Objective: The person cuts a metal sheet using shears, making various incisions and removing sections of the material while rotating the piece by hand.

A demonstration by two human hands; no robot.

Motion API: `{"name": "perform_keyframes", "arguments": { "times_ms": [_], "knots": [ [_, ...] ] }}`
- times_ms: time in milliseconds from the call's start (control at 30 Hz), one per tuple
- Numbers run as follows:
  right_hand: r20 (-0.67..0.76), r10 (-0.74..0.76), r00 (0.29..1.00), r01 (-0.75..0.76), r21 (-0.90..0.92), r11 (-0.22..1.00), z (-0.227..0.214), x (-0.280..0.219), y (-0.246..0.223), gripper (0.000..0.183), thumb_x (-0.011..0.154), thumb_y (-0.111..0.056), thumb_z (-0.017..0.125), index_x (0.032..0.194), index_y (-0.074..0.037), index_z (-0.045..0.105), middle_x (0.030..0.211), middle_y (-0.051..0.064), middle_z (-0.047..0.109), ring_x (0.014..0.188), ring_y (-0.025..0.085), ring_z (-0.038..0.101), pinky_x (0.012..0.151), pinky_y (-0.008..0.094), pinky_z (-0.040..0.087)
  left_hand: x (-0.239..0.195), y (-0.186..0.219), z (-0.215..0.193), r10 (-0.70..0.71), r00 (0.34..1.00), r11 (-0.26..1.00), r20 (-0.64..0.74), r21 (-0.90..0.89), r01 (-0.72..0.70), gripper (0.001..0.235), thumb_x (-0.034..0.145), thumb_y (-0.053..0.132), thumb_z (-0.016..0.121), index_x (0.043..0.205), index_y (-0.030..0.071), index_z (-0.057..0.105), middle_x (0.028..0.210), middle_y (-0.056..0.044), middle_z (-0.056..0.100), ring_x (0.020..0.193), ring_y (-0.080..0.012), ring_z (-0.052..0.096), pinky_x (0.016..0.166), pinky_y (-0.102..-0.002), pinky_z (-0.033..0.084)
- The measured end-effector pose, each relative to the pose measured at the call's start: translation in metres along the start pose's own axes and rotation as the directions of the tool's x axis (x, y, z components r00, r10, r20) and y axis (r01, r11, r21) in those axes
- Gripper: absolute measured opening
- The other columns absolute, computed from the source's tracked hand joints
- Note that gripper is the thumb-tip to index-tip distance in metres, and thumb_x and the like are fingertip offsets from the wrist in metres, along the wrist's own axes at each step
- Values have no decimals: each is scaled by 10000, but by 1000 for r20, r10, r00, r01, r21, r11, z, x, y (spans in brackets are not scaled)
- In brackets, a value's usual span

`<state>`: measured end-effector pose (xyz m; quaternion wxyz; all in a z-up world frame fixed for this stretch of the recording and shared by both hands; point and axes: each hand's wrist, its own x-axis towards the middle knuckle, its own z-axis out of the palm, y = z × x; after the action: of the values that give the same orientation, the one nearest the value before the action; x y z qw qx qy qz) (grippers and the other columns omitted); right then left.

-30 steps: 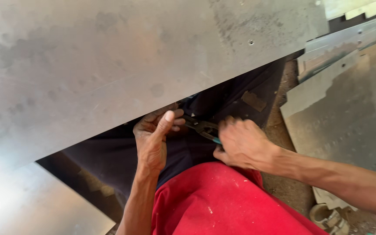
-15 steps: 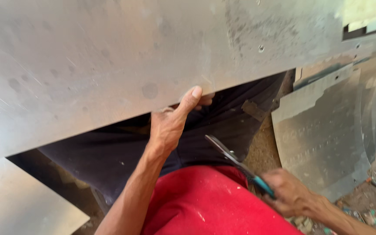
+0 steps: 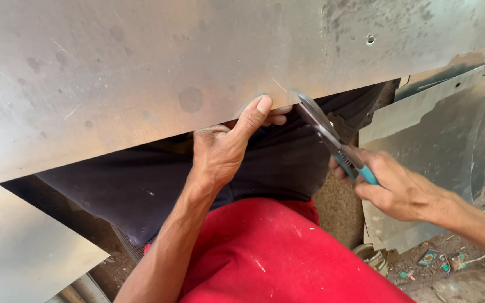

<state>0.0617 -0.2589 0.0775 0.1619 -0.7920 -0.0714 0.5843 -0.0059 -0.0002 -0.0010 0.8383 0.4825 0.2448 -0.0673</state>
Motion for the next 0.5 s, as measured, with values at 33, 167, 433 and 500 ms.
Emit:
{"name": "perform_keyframes", "arguments": {
  "times_ms": [33, 167, 433, 500],
  "knots": [
    [1, 41, 999, -41, -38, 998, -3, 1, -5, 468, 672, -138, 576, 1123, -25, 629, 925, 125, 656, 847, 252, 641, 757, 398, 563, -1, 0, 1, -6, 1000, 999, -7, -36, 6, 270, 983, 211, 712, 1093, -32, 749, 992, -120, 793, 882, -209, 776, 875, -375, 636],
    [-14, 40, 999, -41, -124, 991, -13, 1, -6, 394, 720, -157, 583, 1090, -31, 632, 875, 113, 661, 790, 239, 638, 735, 382, 548, 1, 1, 1, -55, 998, 998, -21, -20, 54, 269, 966, 211, 718, 1103, -18, 748, 983, -103, 804, 864, -203, 793, 908, -356, 645],
    [-10, 27, 1000, -29, -334, 942, -15, 14, 28, 230, 855, -179, 621, 1029, -51, 700, 817, 121, 615, 706, 246, 615, 695, 400, 521, 1, -8, -2, 53, 996, 998, -72, -20, -55, 241, 949, 172, 775, 1080, -29, 761, 987, -99, 774, 881, -164, 742, 863, -314, 632],
    [66, 333, 941, -316, -189, 930, -2, 6, 25, 400, 882, -231, 623, 1278, -275, 588, 828, 147, 587, 685, 249, 608, 688, 411, 523, 9, -16, 12, 45, 995, 999, -91, -24, -48, 242, 940, 164, 780, 1095, -21, 762, 992, -77, 772, 861, -139, 738, 829, -281, 629]
  ]
}}
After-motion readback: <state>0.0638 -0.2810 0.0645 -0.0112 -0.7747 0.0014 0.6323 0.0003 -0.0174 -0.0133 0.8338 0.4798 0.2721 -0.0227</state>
